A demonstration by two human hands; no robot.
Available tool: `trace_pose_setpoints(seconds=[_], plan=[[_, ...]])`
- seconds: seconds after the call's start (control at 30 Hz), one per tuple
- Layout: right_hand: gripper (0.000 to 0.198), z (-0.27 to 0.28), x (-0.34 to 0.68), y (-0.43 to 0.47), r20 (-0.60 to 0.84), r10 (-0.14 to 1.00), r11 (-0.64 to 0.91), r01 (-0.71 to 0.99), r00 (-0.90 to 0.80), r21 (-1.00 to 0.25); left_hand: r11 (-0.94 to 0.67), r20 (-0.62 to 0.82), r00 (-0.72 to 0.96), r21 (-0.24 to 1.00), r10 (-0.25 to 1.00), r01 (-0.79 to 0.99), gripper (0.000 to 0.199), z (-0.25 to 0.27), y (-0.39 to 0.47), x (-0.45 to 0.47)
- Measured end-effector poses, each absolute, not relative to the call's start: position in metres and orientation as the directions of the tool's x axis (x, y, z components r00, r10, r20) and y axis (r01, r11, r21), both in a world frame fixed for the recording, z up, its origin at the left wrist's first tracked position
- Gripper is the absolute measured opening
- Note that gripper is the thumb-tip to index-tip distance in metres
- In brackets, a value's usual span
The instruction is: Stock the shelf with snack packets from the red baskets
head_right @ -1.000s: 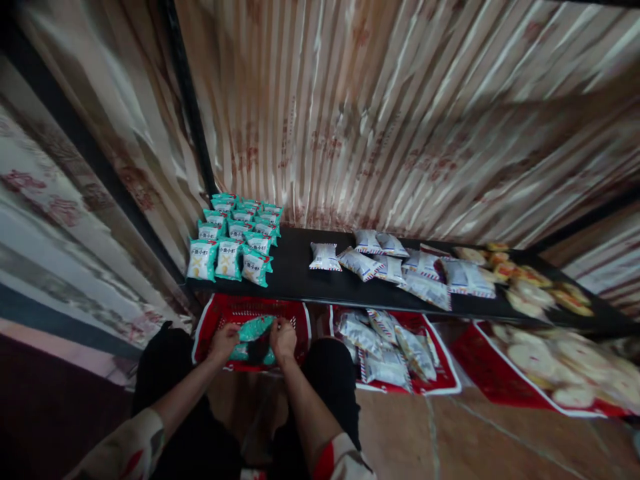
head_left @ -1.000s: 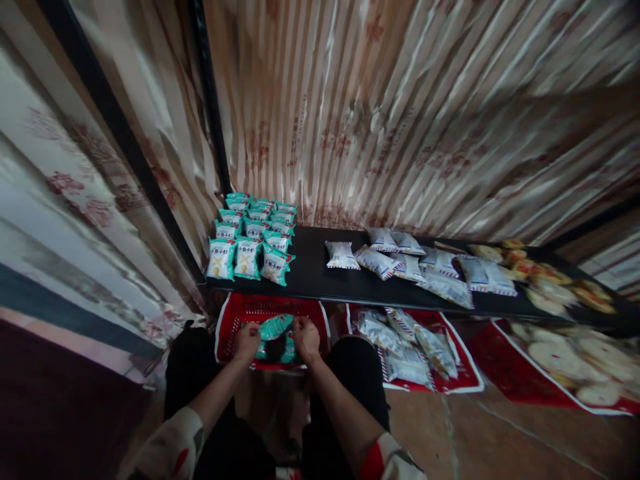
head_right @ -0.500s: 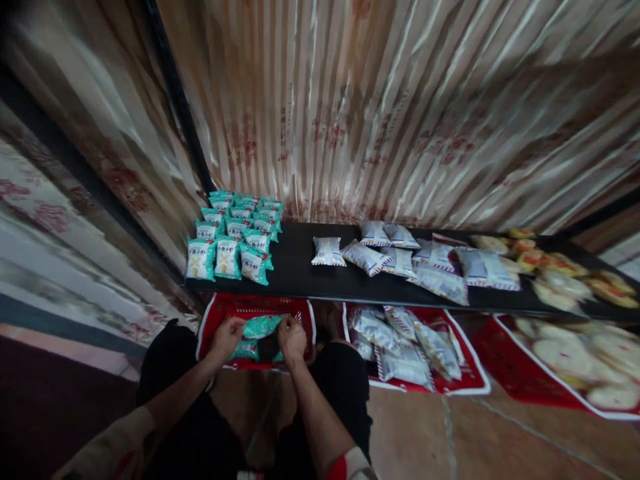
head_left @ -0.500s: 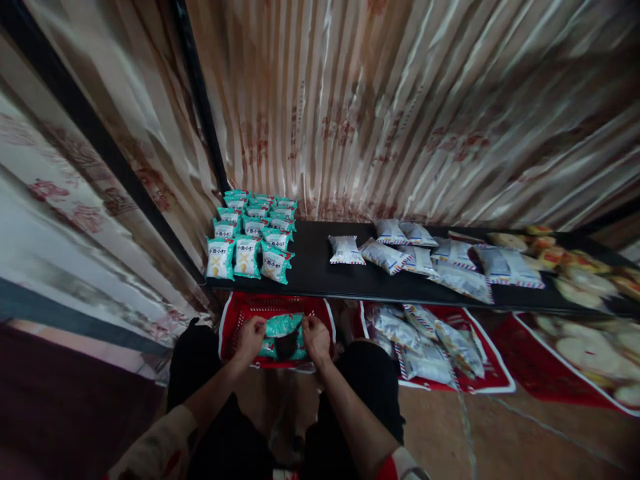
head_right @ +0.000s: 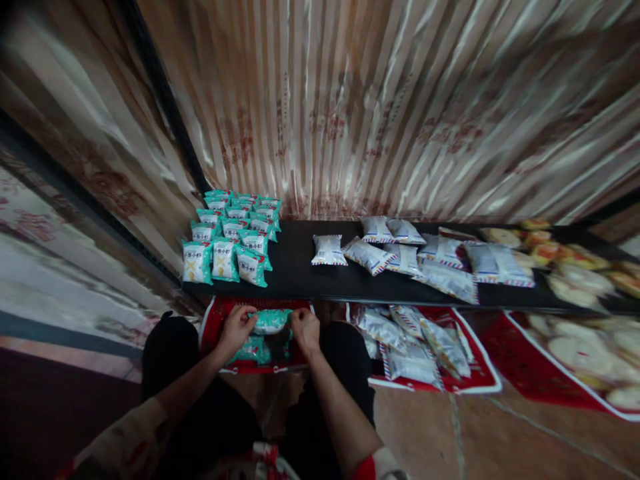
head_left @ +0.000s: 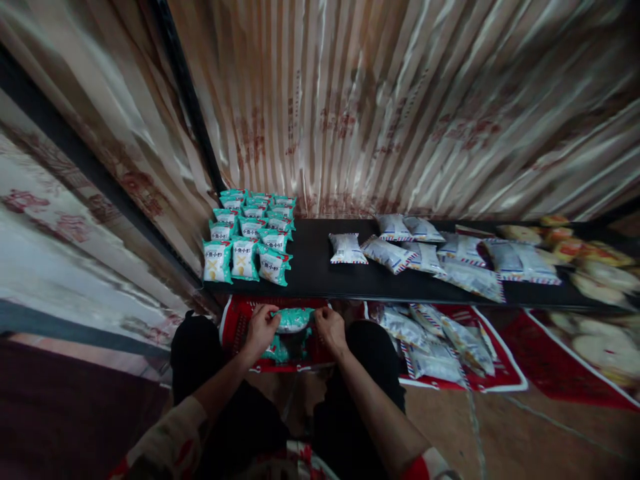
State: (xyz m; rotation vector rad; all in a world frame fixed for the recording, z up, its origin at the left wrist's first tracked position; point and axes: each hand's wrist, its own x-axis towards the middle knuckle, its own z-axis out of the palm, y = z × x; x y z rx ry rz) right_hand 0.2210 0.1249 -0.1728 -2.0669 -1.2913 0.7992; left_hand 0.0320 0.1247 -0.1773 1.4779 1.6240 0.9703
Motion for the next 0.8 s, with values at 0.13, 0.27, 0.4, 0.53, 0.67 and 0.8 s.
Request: trace_pose_setpoints(seconds=[0.13,0.27,0.4,0.53,0.67,0.8], plan=[[0.029,-0.171,0.217,0.124,-0.199,0.932,-0.349,0.600,0.303,-0.720,0.116,-0.096,-0.071,0.922,0.993,0.370,0.018,-0.175,0.119,0.020],[0.030,-0.168,0.210,0.123,-0.198,0.949,-0.311,0.620,0.246,-0.720,0.168,-0.151,-0.078,0.935,0.985,0.313,0.022,-0.174,0.112,0.006],[0.031,-0.166,0.207,0.117,-0.184,0.961,-0.275,0.626,0.208,-0.730,0.140,-0.111,-0.105,0.935,0.988,0.325,0.019,-0.169,0.109,-0.002],[0.036,-0.159,0.209,0.107,-0.180,0.969,-0.248,0.637,0.172,-0.729,0.060,-0.035,-0.074,0.926,0.997,0.373,0.014,-0.153,0.106,0.000],[0.030,-0.139,0.218,0.093,-0.105,0.988,-0.153,0.668,0.112,-0.728,-0.067,0.060,0.030,0.901,0.998,0.428,0.006,-0.122,0.103,0.008],[0.041,-0.109,0.229,0.079,0.030,0.989,0.108,0.575,-0.143,-0.811,-0.228,0.148,0.189,0.814,0.971,0.534,0.005,-0.083,0.100,0.021]])
